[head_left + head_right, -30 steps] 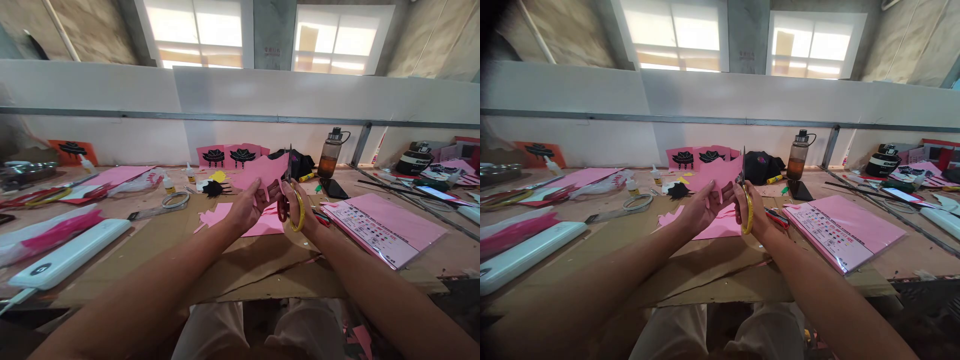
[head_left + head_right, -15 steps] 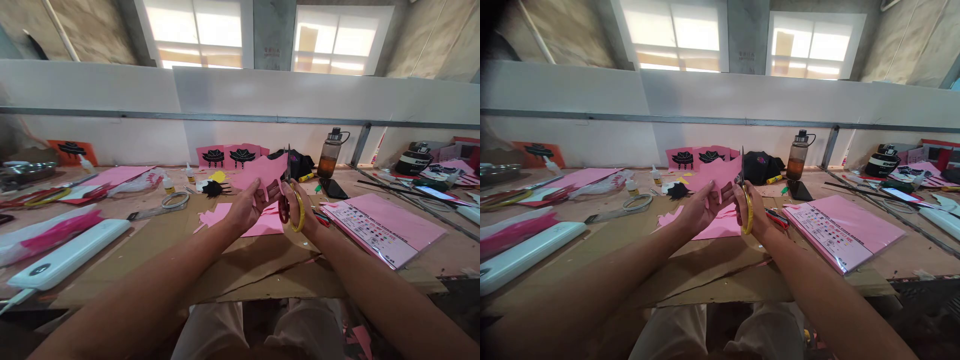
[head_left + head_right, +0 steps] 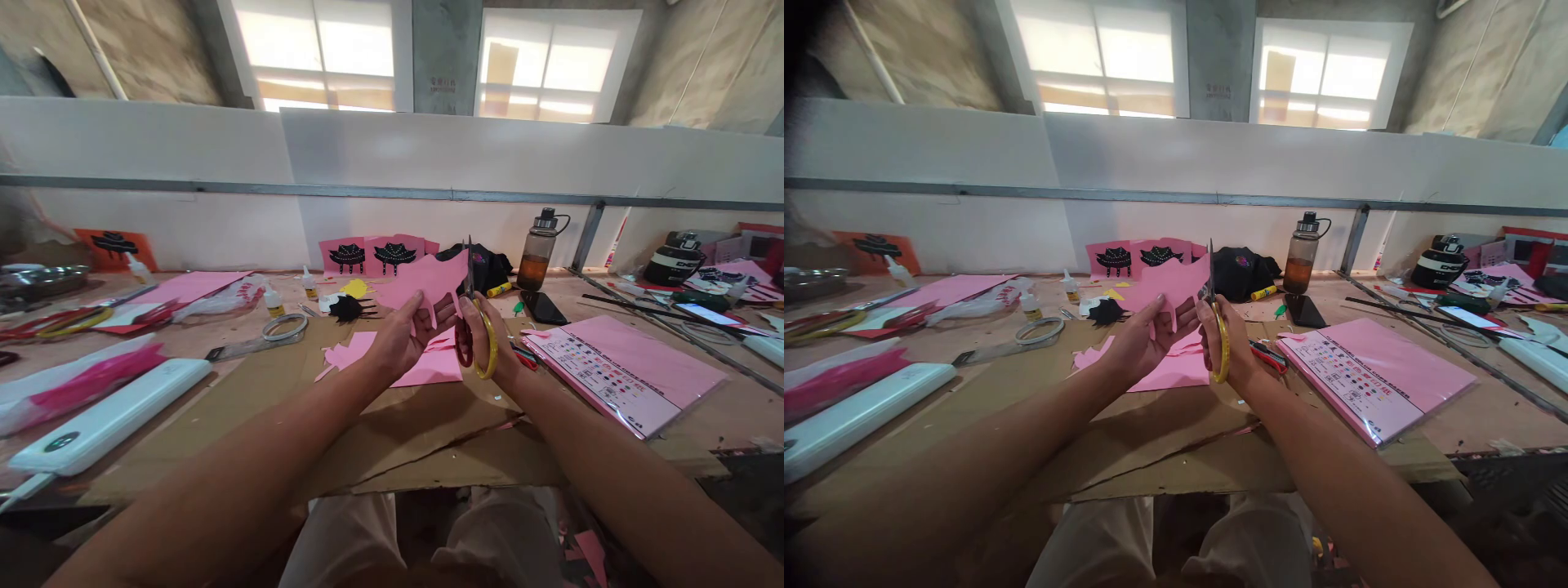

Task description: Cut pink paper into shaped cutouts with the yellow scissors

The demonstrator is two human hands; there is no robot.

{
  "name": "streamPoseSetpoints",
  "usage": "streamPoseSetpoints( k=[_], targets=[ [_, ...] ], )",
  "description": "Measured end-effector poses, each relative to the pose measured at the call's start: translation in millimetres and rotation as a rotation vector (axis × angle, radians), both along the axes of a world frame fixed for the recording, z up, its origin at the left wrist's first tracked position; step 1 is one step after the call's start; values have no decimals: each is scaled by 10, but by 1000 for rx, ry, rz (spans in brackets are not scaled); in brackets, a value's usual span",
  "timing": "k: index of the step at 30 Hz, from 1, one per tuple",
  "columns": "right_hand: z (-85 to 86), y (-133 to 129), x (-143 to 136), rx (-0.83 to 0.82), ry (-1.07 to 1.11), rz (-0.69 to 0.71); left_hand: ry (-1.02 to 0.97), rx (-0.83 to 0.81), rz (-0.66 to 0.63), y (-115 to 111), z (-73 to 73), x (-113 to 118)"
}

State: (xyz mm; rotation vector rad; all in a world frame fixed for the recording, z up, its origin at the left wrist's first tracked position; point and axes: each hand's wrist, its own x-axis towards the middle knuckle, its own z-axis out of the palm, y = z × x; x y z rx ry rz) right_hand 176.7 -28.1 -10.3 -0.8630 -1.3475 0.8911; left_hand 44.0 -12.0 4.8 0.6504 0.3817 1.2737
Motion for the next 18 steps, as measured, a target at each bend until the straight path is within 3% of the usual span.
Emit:
streamPoseSetpoints(
  k=[18],
  targets=[
    [2, 23, -24, -91, 38, 53, 7, 9, 128, 121, -22, -84]
  ],
)
